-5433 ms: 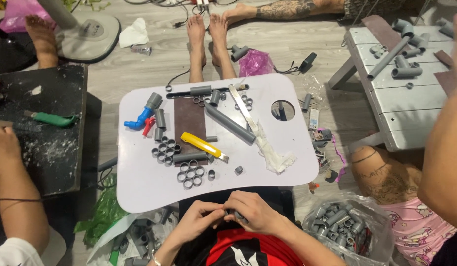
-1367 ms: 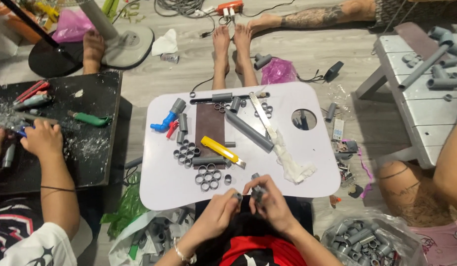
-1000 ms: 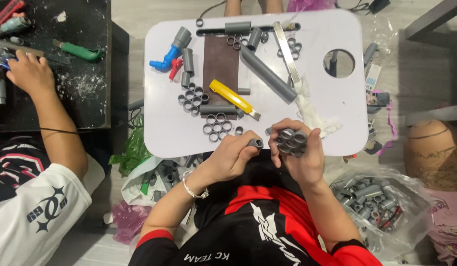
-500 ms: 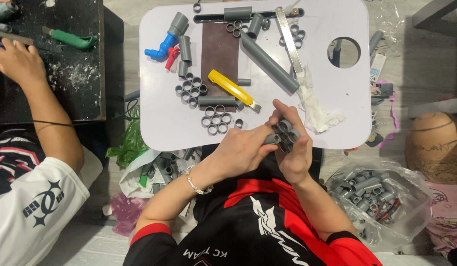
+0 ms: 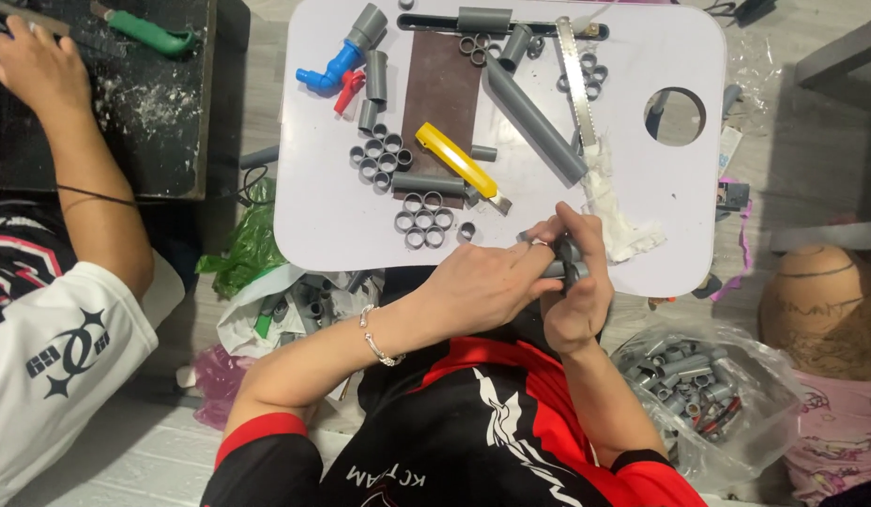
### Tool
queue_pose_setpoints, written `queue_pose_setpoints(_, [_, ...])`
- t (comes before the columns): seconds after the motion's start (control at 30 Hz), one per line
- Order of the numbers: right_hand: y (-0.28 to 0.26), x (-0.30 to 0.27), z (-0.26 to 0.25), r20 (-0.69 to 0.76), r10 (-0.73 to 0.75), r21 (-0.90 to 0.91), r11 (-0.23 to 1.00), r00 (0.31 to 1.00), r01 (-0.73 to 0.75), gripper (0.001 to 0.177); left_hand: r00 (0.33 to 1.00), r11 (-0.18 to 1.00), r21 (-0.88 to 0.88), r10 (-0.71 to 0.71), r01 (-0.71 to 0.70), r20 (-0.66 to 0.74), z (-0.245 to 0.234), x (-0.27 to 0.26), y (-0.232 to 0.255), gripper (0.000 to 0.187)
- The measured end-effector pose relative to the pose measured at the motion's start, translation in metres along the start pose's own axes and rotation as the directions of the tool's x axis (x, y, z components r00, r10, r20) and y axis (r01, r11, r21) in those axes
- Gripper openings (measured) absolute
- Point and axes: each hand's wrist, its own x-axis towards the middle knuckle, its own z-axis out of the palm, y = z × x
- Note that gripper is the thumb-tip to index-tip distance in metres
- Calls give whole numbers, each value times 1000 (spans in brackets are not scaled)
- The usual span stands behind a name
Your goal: The person assembles small gray plastic pipe fittings by hand, repeatedly picking up pieces and connecting them into small clusters. The person occasionally places the assembled clusters on the table and picks up new pieces to continue the assembly.
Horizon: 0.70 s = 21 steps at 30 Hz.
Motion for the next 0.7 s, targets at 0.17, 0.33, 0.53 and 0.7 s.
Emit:
queue_pose_setpoints(0.17, [4, -9, 2, -50, -31, 36, 999, 998, 33, 75, 1000, 998, 56, 23, -22, -18, 6, -1, 0, 38])
queue_pose_setpoints(0.33, [-13, -2, 8, -9, 78, 53, 996, 997, -77, 70, 997, 995, 95, -20, 13, 68, 6, -2, -2, 41])
queue_pose_setpoints(0.53, [-31, 6, 8, 45, 217, 105, 970, 975, -221, 68, 988, 994, 105, -20, 4, 155, -2, 1, 2, 37])
queue_pose_setpoints(0.7, [-27, 3, 2, 32, 266, 116, 957, 964, -268, 68, 988, 990, 143, -26, 3, 154, 1, 3, 3, 35])
